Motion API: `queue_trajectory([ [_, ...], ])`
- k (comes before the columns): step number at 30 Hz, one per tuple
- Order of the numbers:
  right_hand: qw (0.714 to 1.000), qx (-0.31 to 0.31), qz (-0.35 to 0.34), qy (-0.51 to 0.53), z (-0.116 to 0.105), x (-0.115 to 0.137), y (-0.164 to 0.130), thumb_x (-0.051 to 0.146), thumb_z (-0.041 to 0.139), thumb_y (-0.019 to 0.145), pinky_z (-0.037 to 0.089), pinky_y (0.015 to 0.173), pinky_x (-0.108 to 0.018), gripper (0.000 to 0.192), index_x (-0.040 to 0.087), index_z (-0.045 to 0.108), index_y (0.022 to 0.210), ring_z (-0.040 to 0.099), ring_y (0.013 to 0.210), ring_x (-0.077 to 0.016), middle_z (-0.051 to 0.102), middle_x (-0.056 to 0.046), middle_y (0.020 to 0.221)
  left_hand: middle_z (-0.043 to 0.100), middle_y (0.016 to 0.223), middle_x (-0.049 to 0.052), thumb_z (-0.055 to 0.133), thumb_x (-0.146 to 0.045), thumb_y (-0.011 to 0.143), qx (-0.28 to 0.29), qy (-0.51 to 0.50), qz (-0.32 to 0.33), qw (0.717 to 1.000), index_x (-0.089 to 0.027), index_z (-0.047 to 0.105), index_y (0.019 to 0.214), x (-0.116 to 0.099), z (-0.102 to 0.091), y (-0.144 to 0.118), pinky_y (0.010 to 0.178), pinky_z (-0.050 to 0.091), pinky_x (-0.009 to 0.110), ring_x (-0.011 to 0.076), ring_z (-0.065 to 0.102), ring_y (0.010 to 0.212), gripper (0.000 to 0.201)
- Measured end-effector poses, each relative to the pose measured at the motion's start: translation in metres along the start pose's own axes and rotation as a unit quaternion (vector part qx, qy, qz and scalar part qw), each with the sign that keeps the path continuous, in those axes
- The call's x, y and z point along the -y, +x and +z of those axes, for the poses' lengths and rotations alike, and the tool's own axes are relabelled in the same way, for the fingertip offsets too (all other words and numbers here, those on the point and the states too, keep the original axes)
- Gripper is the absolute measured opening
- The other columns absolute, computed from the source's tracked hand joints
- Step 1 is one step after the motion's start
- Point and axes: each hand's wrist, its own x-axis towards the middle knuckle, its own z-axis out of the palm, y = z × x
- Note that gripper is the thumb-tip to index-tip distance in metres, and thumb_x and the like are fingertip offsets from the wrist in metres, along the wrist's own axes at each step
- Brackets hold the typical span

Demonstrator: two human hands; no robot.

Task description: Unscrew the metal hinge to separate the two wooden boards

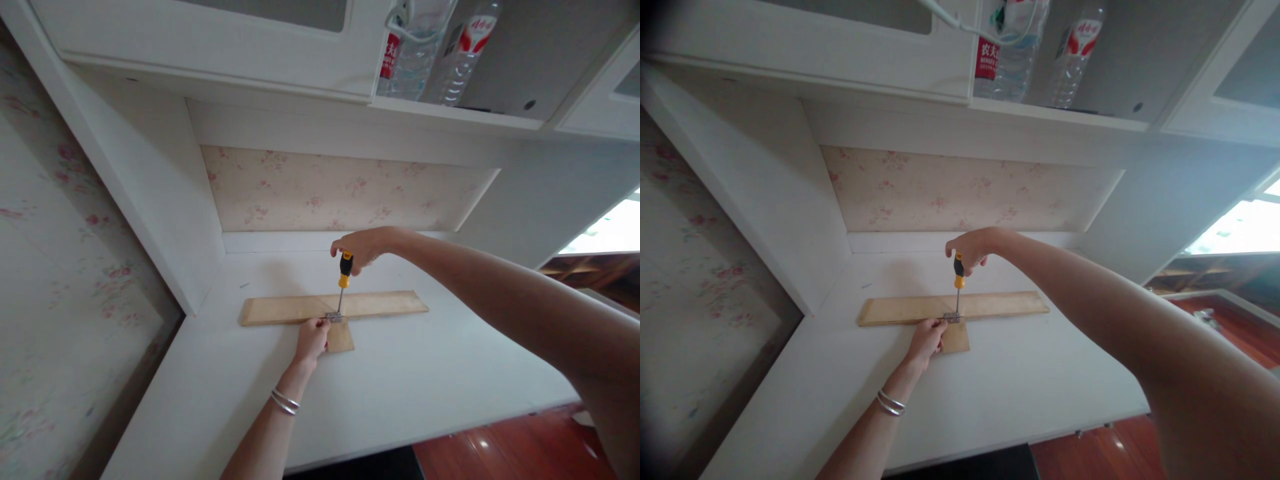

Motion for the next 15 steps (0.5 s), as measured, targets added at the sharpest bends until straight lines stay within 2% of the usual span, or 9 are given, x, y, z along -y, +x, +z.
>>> queue_trajectory([
  [1,1.0,0.008,0.025,0.008,0.0002,0.0002,0.0003,0.04,0.071,0.065,0.044,0.058,-0.028,0.074,0.019,0.042,0.13,0.063,0.069,-0.018,0.065,-0.01,0.103,0.041,0.047,-0.006,0.053,-0.032,0.078,-0.001,-0.001,0.001,1.0,-0.015,0.055,0.07,-0.0005,0.0,-0.0004,0.033,0.025,0.018,0.0075,0.04,0.035,0.019],
  [3,0.997,0.018,0.07,-0.005,0.0009,0.001,0.0011,0.053,0.056,0.077,0.044,0.058,-0.031,0.061,0.013,0.05,0.122,0.063,0.063,-0.0189,0.067,-0.01,0.087,0.041,0.046,-0.006,0.053,-0.032,0.078,0.0,-0.001,0.002,1.0,-0.015,0.054,0.069,-0.0013,0.0001,-0.001,0.033,0.025,0.018,0.0077,0.04,0.035,0.019],
  [5,0.997,0.005,0.068,-0.038,0.0017,0.0009,0.0026,0.05,0.048,0.083,0.044,0.06,-0.031,0.048,0.012,0.058,0.11,0.062,0.061,-0.0185,0.067,-0.01,0.082,0.041,0.045,-0.006,0.053,-0.032,0.078,0.003,0.0,0.003,1.0,-0.015,0.054,0.068,-0.0017,0.0002,-0.0012,0.033,0.025,0.019,0.008,0.041,0.035,0.02],
  [7,0.998,-0.023,0.01,-0.062,0.0021,-0.0004,0.004,0.043,0.06,0.076,0.043,0.062,-0.03,0.044,0.015,0.058,0.11,0.064,0.07,-0.0189,0.067,-0.01,0.095,0.042,0.045,-0.006,0.053,-0.032,0.078,0.001,0.003,0.002,1.0,-0.015,0.055,0.068,-0.0016,0.0002,-0.001,0.034,0.025,0.019,0.0083,0.041,0.035,0.02],
  [9,0.997,-0.043,-0.032,-0.058,0.0016,-0.001,0.0046,0.042,0.073,0.064,0.043,0.064,-0.028,0.063,0.019,0.052,0.119,0.063,0.08,-0.0205,0.063,-0.01,0.109,0.042,0.045,-0.005,0.053,-0.033,0.078,-0.003,0.005,0.001,1.0,-0.015,0.055,0.07,-0.0013,0.0001,-0.0006,0.034,0.026,0.019,0.0086,0.043,0.036,0.019],
  [11,0.999,-0.036,0.001,-0.033,0.0005,0.0003,0.0041,0.054,0.07,0.064,0.043,0.063,-0.029,0.072,0.018,0.05,0.123,0.063,0.079,-0.021,0.065,-0.011,0.105,0.042,0.045,-0.006,0.054,-0.032,0.078,-0.003,0.006,-0.001,1.0,-0.015,0.055,0.07,-0.0013,0.0,-0.0004,0.034,0.026,0.019,0.0083,0.042,0.036,0.019],
  [13,0.997,-0.006,0.071,-0.015,-0.0007,0.0024,0.0031,0.062,0.053,0.076,0.043,0.062,-0.031,0.063,0.014,0.055,0.116,0.064,0.068,-0.0199,0.068,-0.011,0.088,0.042,0.045,-0.006,0.053,-0.031,0.078,0.001,0.005,0.002,1.0,-0.015,0.054,0.068,-0.0018,-0.0001,-0.0009,0.034,0.025,0.018,0.0078,0.041,0.035,0.019],
  [15,0.996,0.004,0.087,-0.031,-0.0015,0.0027,0.0022,0.056,0.048,0.082,0.042,0.062,-0.031,0.051,0.013,0.06,0.107,0.064,0.064,-0.0195,0.068,-0.01,0.079,0.042,0.045,-0.006,0.052,-0.03,0.078,0.004,0.003,0.004,1.0,-0.016,0.053,0.068,-0.0028,-0.0002,-0.0017,0.033,0.024,0.018,0.0076,0.041,0.035,0.018],
])
